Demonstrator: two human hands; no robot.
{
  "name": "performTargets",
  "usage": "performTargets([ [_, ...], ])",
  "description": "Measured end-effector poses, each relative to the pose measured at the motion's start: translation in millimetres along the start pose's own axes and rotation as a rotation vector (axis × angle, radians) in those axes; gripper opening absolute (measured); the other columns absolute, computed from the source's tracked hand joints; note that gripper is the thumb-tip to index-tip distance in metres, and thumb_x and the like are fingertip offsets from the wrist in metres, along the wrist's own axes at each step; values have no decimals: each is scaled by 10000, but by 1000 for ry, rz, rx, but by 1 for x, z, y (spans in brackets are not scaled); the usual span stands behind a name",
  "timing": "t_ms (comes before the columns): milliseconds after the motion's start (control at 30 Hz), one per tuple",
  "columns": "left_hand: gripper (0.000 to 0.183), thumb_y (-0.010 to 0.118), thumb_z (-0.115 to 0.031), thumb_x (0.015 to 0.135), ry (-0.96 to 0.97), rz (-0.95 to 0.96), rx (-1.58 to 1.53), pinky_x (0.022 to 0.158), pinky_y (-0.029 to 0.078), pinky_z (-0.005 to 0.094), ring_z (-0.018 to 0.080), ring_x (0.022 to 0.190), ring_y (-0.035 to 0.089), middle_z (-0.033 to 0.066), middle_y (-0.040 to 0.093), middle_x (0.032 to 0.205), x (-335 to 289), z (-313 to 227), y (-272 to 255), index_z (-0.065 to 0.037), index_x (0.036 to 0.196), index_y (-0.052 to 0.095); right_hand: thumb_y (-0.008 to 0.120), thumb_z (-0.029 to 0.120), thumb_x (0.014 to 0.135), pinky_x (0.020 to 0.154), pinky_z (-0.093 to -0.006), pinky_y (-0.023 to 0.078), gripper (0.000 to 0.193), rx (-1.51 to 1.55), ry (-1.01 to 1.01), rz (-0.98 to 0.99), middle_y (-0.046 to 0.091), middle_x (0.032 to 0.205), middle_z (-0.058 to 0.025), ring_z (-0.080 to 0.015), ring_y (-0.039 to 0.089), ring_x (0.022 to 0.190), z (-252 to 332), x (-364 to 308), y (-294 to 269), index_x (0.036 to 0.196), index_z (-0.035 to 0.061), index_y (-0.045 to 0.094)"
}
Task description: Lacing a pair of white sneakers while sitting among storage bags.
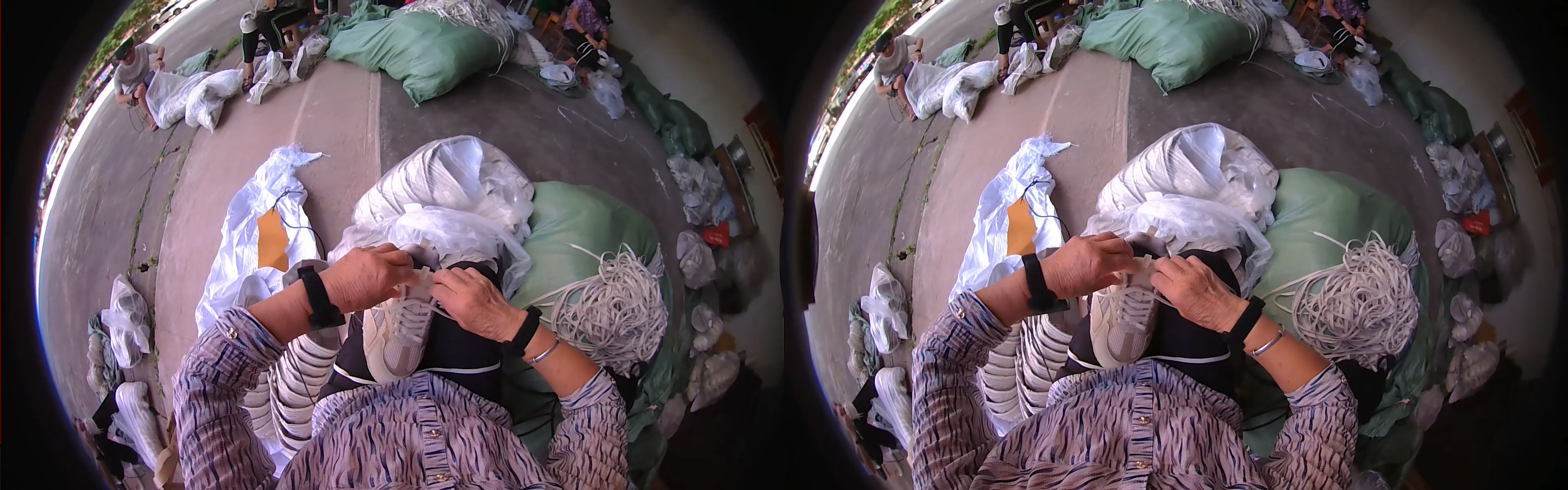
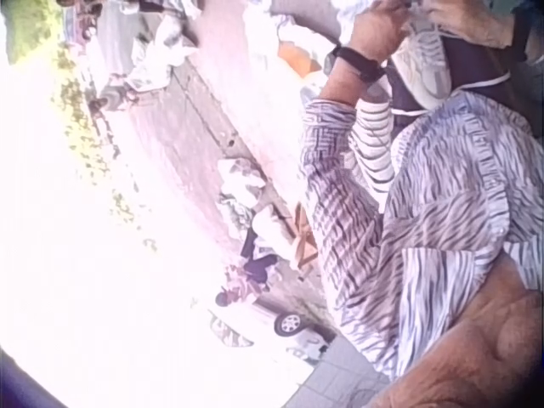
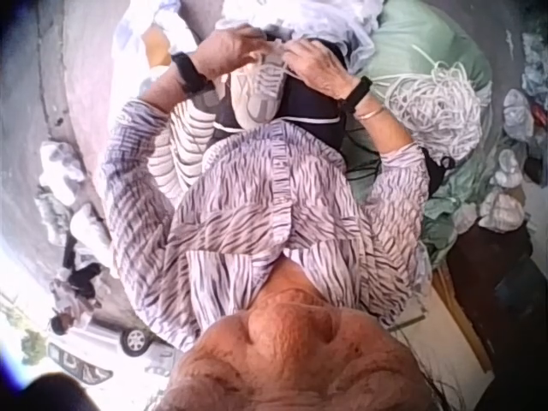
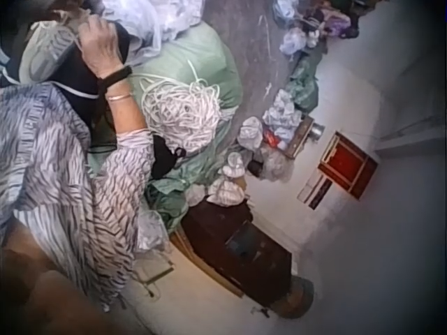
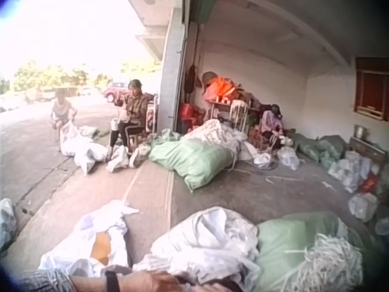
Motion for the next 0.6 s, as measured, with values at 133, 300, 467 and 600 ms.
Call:
performTargets([
  [133,252,701,-219,708,136,252,231,789,505,369,224,966,558,29,575,917,8,-2,6,-103,918,625,612,50,699,693,-338,426,150,-27,-77,158,497,840,-74,-241,546,775,0,2,17,836,44,552],
  [300,250,664,-321,764,136,294,244,781,503,363,211,985,556,24,599,937,15,-5,19,-103,885,650,606,78,736,655,-352,423,45,86,104,299,502,814,-86,-252,551,745,-9,13,20,761,48,583],
  [467,226,659,-309,777,-152,226,-266,729,501,381,279,838,614,50,656,871,17,21,48,-136,922,676,589,85,761,682,-424,459,66,13,378,428,531,837,-152,-317,581,808,-12,12,50,731,34,618],
  [600,300,633,-352,861,-672,-103,-1259,603,457,264,127,671,567,1,609,756,-3,57,57,-60,926,647,587,58,730,674,-431,470,100,209,452,306,532,846,-172,-378,572,714,-27,9,42,754,-39,588],
])
Point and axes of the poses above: each hand's wrist, its own x-axis towards the middle knuckle, its own y-axis out of the palm, z = x × y, the point moved 8 cm from there along x, towards the middle knuckle
